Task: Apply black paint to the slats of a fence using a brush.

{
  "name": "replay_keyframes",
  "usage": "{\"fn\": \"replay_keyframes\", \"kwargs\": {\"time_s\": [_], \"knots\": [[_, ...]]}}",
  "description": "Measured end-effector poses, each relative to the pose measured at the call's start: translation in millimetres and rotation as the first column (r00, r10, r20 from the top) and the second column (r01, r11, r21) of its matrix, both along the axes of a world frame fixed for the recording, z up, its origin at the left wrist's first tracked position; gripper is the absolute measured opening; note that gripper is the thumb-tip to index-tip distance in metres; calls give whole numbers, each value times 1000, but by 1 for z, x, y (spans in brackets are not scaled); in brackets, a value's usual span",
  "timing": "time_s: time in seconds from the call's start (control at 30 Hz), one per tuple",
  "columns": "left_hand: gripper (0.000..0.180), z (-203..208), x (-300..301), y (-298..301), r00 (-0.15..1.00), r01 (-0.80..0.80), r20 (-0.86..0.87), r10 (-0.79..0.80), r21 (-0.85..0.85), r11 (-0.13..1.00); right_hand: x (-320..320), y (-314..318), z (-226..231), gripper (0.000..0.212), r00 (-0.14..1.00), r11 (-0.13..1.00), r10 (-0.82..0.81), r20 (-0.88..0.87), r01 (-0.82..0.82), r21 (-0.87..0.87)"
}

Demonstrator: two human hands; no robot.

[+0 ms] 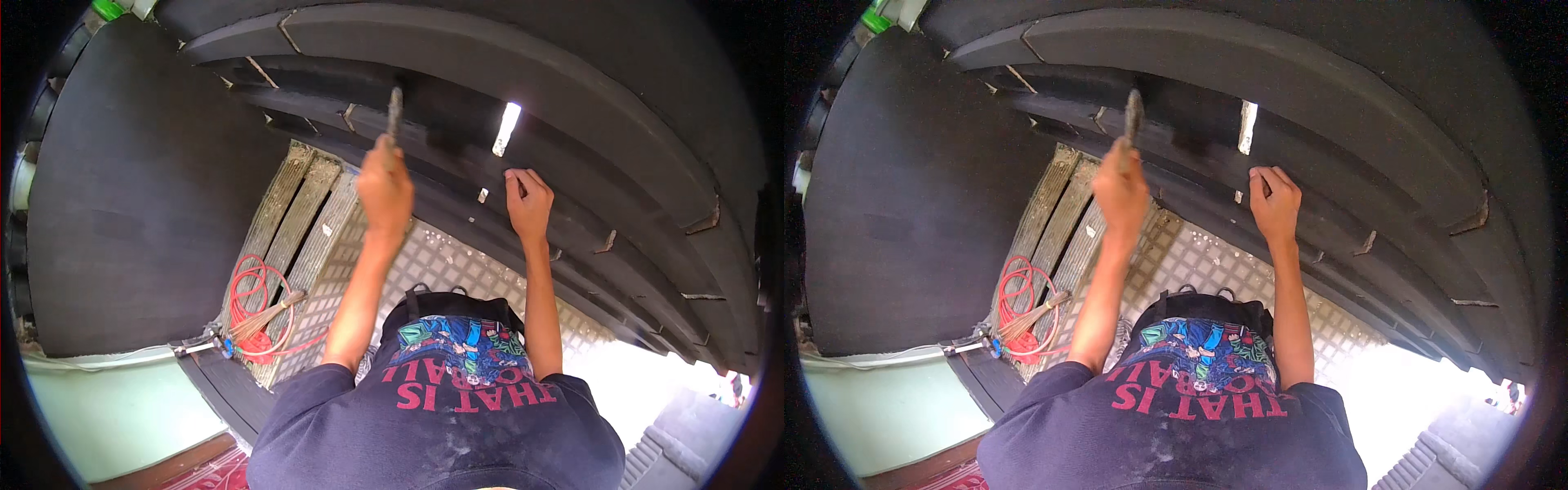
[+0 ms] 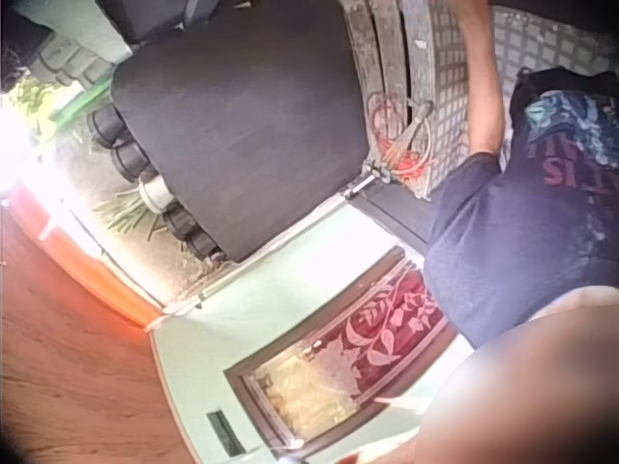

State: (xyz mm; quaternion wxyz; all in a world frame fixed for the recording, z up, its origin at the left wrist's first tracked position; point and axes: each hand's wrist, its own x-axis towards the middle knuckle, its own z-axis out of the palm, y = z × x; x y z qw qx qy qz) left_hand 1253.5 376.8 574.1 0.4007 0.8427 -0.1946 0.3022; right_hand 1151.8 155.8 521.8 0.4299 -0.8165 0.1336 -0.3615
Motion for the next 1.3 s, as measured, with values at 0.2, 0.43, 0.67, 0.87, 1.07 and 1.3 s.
{"fn": "replay_keyframes", "kwargs": {"time_s": [0.2,0.43,0.67,0.87,1.07,1.3], "knots": [[37,-7,-73,-61,981,160,-100,-166,-62,985,1,2,-1,13,996,999,-45,80,47,-20],[37,-11,-104,-63,940,293,-136,-314,-152,944,-1,-2,-7,10,982,993,-107,153,99,61],[38,-8,-105,-44,916,325,-182,-356,-181,928,1,-2,-11,9,976,990,-124,181,110,88],[38,-11,-80,-38,959,168,-199,-203,-180,969,-2,-3,-5,9,981,993,-110,160,101,62],[38,-23,-104,-65,936,261,-204,-287,-144,954,-4,-1,-5,11,988,991,-85,130,71,110],[39,-29,-120,-48,880,319,-304,-364,-188,929,0,-6,-11,11,972,983,-129,194,100,155]]}}
